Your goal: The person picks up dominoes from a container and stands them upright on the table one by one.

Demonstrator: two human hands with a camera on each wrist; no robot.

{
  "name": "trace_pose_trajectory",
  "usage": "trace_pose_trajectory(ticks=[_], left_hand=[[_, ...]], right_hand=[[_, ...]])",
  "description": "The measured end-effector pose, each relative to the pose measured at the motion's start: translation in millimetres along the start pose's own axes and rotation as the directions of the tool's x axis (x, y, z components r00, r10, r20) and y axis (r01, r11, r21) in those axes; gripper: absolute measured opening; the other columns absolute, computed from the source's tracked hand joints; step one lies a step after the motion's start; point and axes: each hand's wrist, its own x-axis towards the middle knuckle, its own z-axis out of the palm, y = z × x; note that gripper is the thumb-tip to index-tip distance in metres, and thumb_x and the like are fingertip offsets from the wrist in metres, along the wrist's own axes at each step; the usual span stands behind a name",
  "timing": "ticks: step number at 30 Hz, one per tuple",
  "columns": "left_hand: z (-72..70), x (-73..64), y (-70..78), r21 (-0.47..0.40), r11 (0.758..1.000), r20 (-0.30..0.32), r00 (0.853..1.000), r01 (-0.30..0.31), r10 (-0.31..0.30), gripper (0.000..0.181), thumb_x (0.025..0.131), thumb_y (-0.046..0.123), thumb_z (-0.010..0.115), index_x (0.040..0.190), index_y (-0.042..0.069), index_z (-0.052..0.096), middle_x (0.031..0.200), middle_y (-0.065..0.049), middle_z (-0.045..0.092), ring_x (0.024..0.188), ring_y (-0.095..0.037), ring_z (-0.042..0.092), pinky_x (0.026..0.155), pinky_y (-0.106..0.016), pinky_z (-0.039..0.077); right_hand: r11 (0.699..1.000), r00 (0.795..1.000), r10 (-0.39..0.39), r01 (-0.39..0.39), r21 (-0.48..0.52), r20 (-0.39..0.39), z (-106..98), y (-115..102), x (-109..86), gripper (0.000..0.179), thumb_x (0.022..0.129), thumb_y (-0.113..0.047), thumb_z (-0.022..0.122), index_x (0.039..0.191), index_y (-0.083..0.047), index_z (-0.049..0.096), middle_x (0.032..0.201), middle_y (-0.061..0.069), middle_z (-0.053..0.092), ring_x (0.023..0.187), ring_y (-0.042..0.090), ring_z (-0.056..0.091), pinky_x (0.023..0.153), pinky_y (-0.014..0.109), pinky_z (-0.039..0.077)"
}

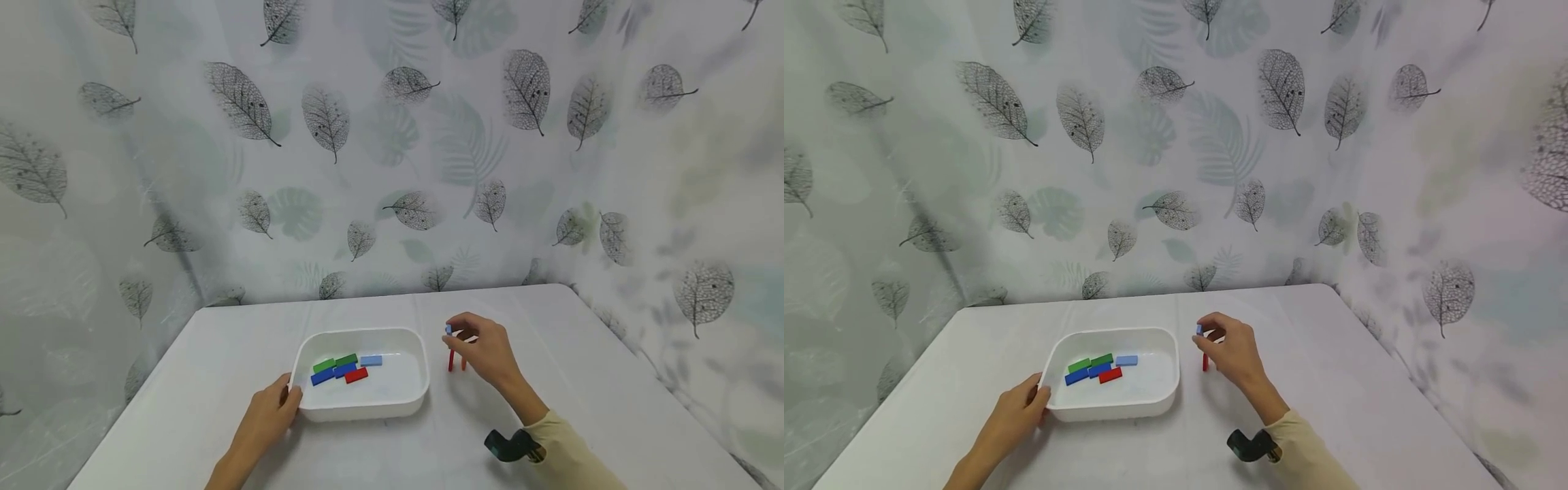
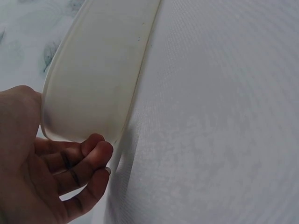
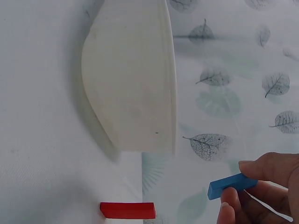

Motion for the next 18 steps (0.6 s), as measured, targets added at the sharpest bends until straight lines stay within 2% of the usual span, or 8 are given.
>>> trace_pose_trajectory(ticks=[3, 12, 18], left_hand=[[1.0, 1.3, -1.4, -0.005, 1.0, 0.003, 1.0, 0.018, -0.018, 0.026, 0.104, 0.018, 0.054, 0.121, 0.002, 0.064, 0.071, 0.002, 0.056, 0.064, -0.015, 0.053, 0.057, -0.031, 0.044], [2.4, -0.3, -1.1, 0.0, 1.0, 0.009, 1.0, 0.018, -0.018, 0.035, 0.104, 0.016, 0.054, 0.133, -0.002, 0.061, 0.072, 0.001, 0.057, 0.065, -0.016, 0.054, 0.058, -0.032, 0.046], [1.7, 2.1, -0.8, 0.0, 1.0, 0.028, 0.999, 0.029, -0.029, 0.039, 0.105, 0.019, 0.053, 0.137, -0.003, 0.058, 0.074, 0.002, 0.058, 0.067, -0.016, 0.054, 0.059, -0.032, 0.046]], right_hand=[[1.0, 1.0, 0.003, -0.003, 0.001, 0.007, -3.5, 3.2, 2.1, 0.025, 0.087, -0.012, 0.084, 0.11, -0.009, 0.076, 0.098, 0.001, 0.075, 0.083, 0.019, 0.069, 0.073, 0.035, 0.056], [0.999, 1.0, -0.018, 0.017, -0.028, -0.021, -20.4, 22.3, -0.3, 0.024, 0.088, -0.011, 0.083, 0.111, -0.01, 0.076, 0.098, 0.002, 0.076, 0.084, 0.02, 0.07, 0.071, 0.036, 0.056], [0.998, 1.0, 0.019, -0.02, -0.056, -0.023, -25.4, 36.7, -0.6, 0.024, 0.088, -0.01, 0.083, 0.111, -0.008, 0.075, 0.098, 0.002, 0.075, 0.086, 0.02, 0.069, 0.071, 0.034, 0.055]])
